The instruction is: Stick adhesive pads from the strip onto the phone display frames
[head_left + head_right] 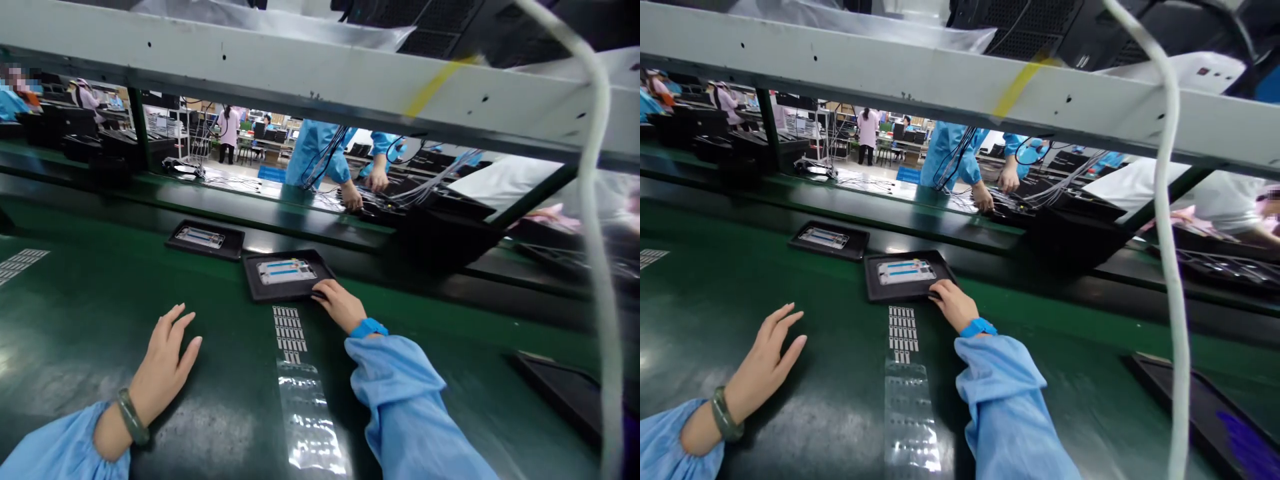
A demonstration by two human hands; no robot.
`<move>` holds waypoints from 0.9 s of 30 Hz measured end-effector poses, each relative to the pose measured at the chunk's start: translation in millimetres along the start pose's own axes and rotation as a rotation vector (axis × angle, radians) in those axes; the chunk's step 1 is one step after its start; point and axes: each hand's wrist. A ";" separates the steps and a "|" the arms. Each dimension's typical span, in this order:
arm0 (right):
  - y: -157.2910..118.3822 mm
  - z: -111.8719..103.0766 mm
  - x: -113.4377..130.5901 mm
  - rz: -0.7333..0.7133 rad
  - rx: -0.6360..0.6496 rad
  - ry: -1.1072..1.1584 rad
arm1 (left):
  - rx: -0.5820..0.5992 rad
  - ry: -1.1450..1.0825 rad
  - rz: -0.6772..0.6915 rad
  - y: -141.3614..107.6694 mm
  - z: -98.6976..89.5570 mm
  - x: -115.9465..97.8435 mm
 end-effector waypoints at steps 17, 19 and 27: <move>64.6 -75.6 68.4 -0.014 -0.266 0.007 | 0.045 0.079 0.121 -13.2 20.7 11.6; 77.0 -92.0 70.8 -0.052 -0.352 -0.017 | 0.035 0.080 0.121 -13.7 23.5 13.0; 114.5 -154.5 71.4 -0.150 -0.766 -0.131 | -0.022 0.103 0.125 -11.0 21.1 10.5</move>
Point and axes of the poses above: each hand's wrist, its own y-axis towards the middle knuckle, its own z-axis out of the palm, x = y × z, and after that the axes turned 11 degrees about -x, right-handed
